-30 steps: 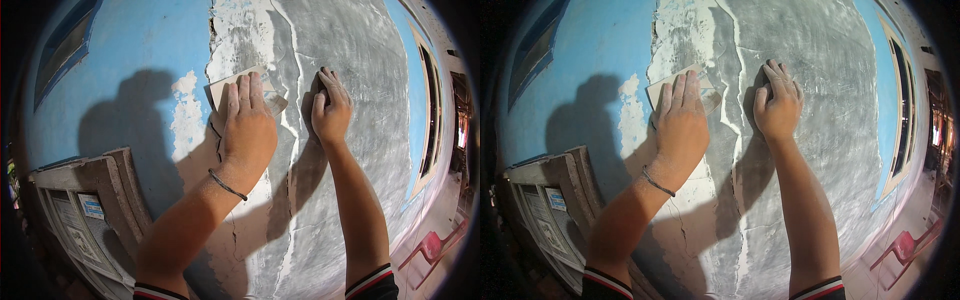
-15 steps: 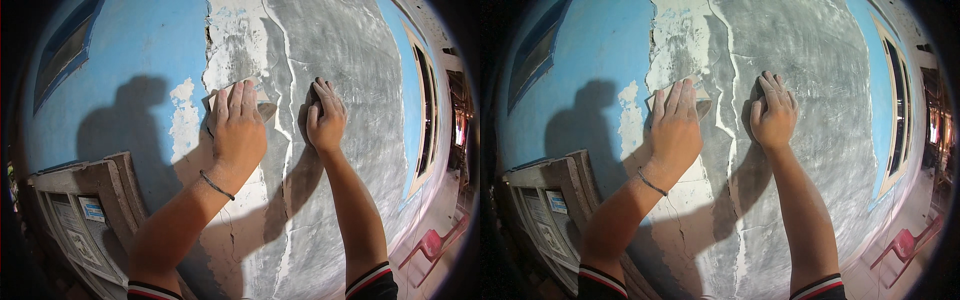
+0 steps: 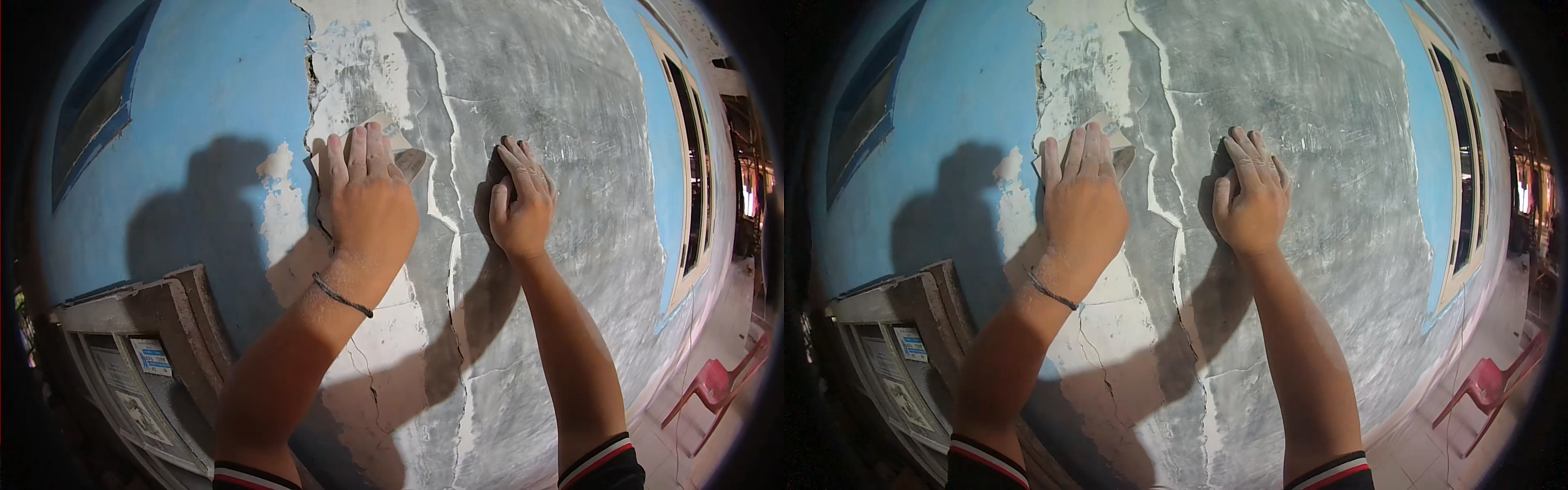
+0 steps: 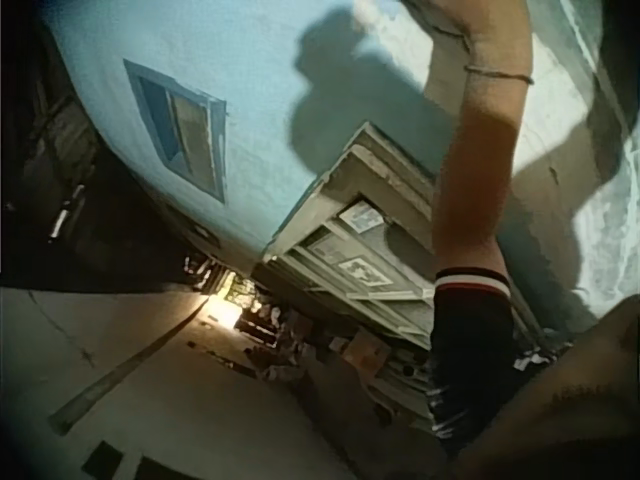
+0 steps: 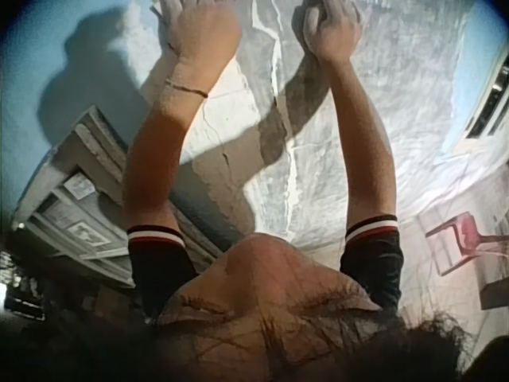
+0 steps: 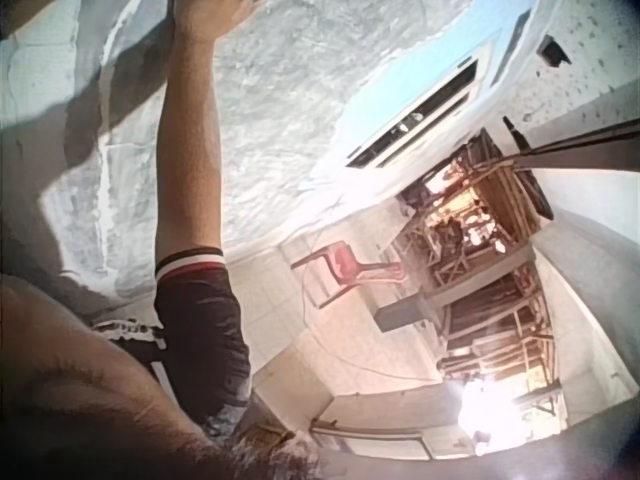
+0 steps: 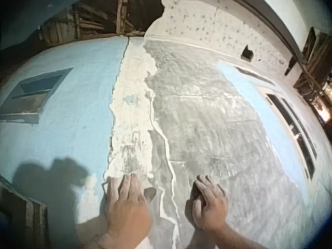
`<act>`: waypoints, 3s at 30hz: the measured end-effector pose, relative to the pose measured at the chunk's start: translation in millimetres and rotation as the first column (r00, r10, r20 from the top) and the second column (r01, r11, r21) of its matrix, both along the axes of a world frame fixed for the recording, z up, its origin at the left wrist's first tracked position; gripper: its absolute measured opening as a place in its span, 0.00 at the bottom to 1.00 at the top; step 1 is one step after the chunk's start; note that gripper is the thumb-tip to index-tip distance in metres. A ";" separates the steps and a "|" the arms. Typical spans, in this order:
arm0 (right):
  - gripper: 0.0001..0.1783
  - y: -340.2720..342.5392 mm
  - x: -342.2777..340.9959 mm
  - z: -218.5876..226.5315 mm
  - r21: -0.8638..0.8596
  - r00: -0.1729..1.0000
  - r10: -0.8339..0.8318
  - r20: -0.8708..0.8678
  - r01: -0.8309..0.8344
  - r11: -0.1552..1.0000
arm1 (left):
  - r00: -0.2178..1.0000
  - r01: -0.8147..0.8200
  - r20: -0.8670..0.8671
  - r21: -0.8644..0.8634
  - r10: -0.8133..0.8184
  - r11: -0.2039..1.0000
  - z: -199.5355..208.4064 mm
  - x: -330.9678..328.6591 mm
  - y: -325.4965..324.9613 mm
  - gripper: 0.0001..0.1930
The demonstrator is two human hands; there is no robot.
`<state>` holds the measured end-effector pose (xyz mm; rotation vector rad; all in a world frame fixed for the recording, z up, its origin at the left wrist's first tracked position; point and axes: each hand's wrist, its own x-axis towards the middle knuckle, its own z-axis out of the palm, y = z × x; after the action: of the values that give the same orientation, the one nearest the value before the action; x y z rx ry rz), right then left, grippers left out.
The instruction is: The person sands a blue wall with a piece of sandpaper.
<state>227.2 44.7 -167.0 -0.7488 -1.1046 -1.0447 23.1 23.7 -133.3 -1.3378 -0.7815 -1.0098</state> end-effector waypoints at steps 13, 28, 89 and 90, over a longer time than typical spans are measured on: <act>0.25 -3.9 1.6 1.6 -0.001 1.000 -0.005 0.000 0.005 1.000 | 1.000 0.000 -0.003 0.006 0.000 1.000 -3.4 -1.9 -4.7 0.24; 0.25 -3.4 9.2 -2.9 0.018 1.000 0.006 0.030 -0.007 1.000 | 0.997 -0.071 -0.018 -0.003 0.071 0.997 2.7 -2.9 -6.7 0.24; 0.27 -10.2 31.1 -33.4 -0.064 0.998 -0.055 0.040 0.057 0.996 | 0.960 -0.279 -0.042 -0.081 0.276 0.957 -34.4 5.9 -20.7 0.24; 0.26 -13.3 31.6 -33.6 -0.068 0.999 -0.041 0.027 0.043 0.997 | 0.976 -0.216 -0.039 -0.071 0.213 0.974 -46.2 3.6 -18.2 0.24</act>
<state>258.8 31.4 -200.6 -0.8183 -1.1560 -1.0592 26.7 5.5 -179.6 -1.2982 -0.9261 -0.7937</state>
